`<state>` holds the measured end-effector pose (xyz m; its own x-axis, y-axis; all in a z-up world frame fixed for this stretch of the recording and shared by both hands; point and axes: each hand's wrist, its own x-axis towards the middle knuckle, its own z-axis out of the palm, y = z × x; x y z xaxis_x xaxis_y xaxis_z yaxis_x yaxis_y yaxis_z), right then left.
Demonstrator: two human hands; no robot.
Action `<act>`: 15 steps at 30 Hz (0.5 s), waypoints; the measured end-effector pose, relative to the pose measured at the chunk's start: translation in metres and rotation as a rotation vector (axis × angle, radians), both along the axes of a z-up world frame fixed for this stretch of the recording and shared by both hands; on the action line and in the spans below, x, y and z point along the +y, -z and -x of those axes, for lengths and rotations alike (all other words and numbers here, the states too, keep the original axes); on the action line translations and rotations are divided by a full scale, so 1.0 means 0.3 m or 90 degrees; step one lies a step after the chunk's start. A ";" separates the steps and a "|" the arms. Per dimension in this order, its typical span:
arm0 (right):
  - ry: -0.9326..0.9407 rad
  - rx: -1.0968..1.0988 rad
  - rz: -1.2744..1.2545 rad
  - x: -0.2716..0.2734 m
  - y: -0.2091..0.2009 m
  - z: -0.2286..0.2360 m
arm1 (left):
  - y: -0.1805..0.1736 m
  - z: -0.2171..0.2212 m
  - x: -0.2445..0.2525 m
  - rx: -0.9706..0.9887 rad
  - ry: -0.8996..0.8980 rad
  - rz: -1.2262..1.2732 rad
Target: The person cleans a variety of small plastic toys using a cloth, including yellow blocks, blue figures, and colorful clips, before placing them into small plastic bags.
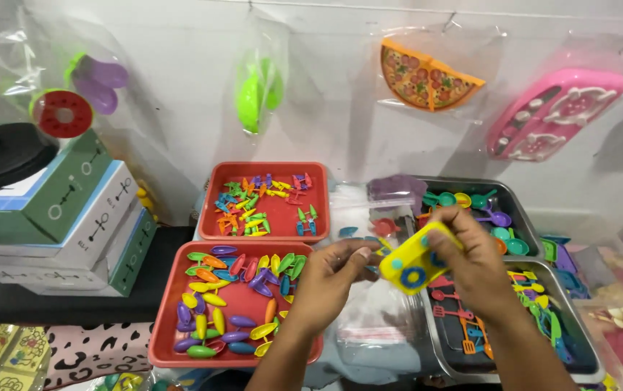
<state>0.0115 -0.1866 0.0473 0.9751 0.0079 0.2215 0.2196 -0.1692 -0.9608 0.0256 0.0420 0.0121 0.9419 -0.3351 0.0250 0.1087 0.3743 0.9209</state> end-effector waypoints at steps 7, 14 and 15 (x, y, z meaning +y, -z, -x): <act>0.144 -0.008 0.024 0.017 0.031 0.039 | -0.053 0.029 -0.037 0.018 0.083 -0.151; 0.015 0.095 -0.311 -0.033 0.164 0.007 | 0.040 -0.021 -0.077 0.036 -0.062 0.006; 0.063 0.102 -0.281 -0.035 0.184 0.009 | 0.054 -0.019 -0.072 0.030 -0.062 0.040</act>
<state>0.0089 -0.1970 -0.0080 0.9886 -0.1477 0.0297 0.0664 0.2502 -0.9659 0.0311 0.0204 -0.0042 0.9706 -0.2408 -0.0015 0.1112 0.4427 0.8898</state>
